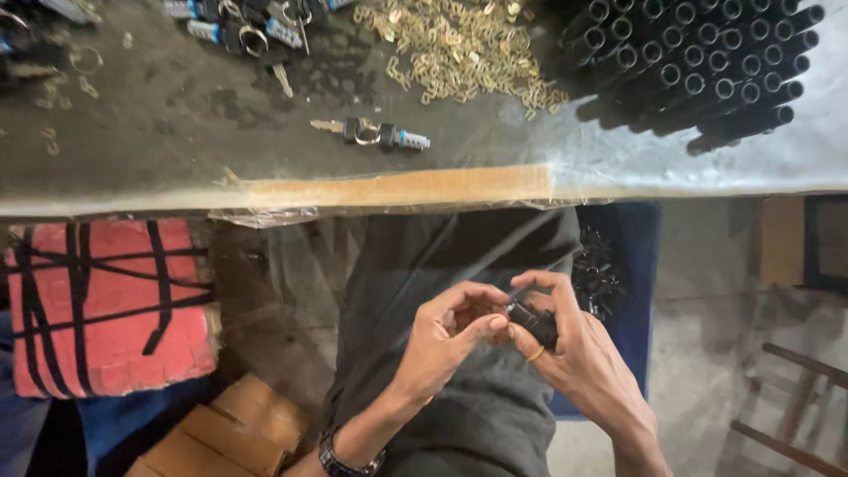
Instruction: The person sits at a workbench assembling padlock cylinders. They pick up small brass pin components from a pile, insert them by hand into a lock cylinder held in the other hand, then fit the cylinder into a black padlock housing and place the finished unit with a growing group of assembled housings on the bench.
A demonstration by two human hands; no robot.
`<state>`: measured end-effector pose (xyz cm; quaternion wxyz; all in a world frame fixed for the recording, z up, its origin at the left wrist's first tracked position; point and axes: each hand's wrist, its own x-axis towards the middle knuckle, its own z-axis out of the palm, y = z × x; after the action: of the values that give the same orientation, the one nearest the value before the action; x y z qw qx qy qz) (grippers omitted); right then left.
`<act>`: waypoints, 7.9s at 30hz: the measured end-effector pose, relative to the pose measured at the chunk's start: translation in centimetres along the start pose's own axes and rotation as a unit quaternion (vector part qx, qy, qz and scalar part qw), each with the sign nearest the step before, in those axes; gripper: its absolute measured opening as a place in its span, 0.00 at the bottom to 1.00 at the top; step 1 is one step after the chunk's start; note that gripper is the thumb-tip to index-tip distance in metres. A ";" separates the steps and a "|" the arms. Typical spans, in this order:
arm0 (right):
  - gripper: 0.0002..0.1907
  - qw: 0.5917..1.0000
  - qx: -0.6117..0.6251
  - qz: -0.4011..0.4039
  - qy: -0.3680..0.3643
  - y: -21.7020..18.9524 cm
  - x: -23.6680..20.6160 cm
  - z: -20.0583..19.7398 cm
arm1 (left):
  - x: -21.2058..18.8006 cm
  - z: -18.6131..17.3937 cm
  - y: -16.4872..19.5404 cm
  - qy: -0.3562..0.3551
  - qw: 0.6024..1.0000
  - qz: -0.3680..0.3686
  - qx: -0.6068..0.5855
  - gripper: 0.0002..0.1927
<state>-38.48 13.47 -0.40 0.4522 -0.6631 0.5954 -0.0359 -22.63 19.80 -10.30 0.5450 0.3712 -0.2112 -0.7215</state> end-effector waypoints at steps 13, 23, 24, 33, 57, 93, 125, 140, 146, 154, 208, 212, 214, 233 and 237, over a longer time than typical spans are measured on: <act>0.26 0.998 0.012 -0.066 -0.005 5.2 -0.6 0.3 | 0.1 -0.8 1.6 -0.079 0.995 -0.056 -0.007 0.08; 0.28 0.867 0.483 -0.119 -0.035 8.0 -1.9 4.1 | -2.6 1.3 7.1 -0.086 0.921 0.215 0.313 0.08; 0.29 0.869 0.478 -0.125 -0.034 8.1 -2.0 4.4 | -2.6 1.4 7.3 -0.092 0.911 0.231 0.329 0.08; 0.31 0.902 0.415 -0.122 -0.013 7.7 -2.4 5.0 | -3.0 2.2 7.4 -0.090 0.812 0.297 0.494 0.11; 0.23 0.708 0.685 -0.087 -0.145 5.4 -0.7 7.6 | 3.0 -2.9 17.2 0.101 0.591 0.387 0.700 0.14; 0.10 0.821 0.562 -0.097 0.031 6.3 -0.5 4.9 | -2.5 0.3 2.5 -0.200 0.946 -0.189 -0.169 0.23; 0.11 0.896 0.218 -0.277 0.270 6.8 -3.1 5.0 | -3.7 3.3 6.3 -0.130 0.825 0.163 0.525 0.08; 0.05 0.948 0.122 -0.097 0.277 12.1 -3.0 3.9 | 0.7 5.8 5.4 -0.188 0.670 0.269 0.665 0.15; 0.13 0.918 0.078 0.057 0.384 20.8 -2.2 1.4 | 4.5 0.0 15.9 -0.011 0.651 0.387 0.653 0.15; 0.10 0.909 0.084 -0.052 0.404 19.3 0.5 3.7 | 14.4 -7.5 25.7 0.168 0.436 0.431 0.772 0.13; 0.16 0.834 0.549 -0.051 0.018 6.0 0.4 9.2 | 5.3 -2.0 15.2 0.006 0.551 0.416 0.724 0.17; 0.17 0.778 0.624 -0.067 -0.012 5.3 0.7 8.4 | 2.9 -1.8 13.6 0.074 0.611 0.442 0.653 0.10; 0.16 0.787 0.615 -0.053 -0.008 5.1 0.7 8.3 | 1.4 -0.9 11.8 0.103 0.842 0.306 0.433 0.06; 0.11 0.744 0.663 -0.072 0.023 4.4 -2.1 8.4 | -2.2 1.5 8.3 0.005 0.998 0.034 0.058 0.08; 0.11 0.731 0.676 -0.095 -0.003 4.2 -3.1 8.3 | -3.3 1.9 8.1 -0.031 0.996 0.072 0.048 0.07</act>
<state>-37.69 21.11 -6.50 0.7773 -0.2355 0.3465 -0.4694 -18.55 20.17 -2.35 0.5701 0.3587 -0.2883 -0.6806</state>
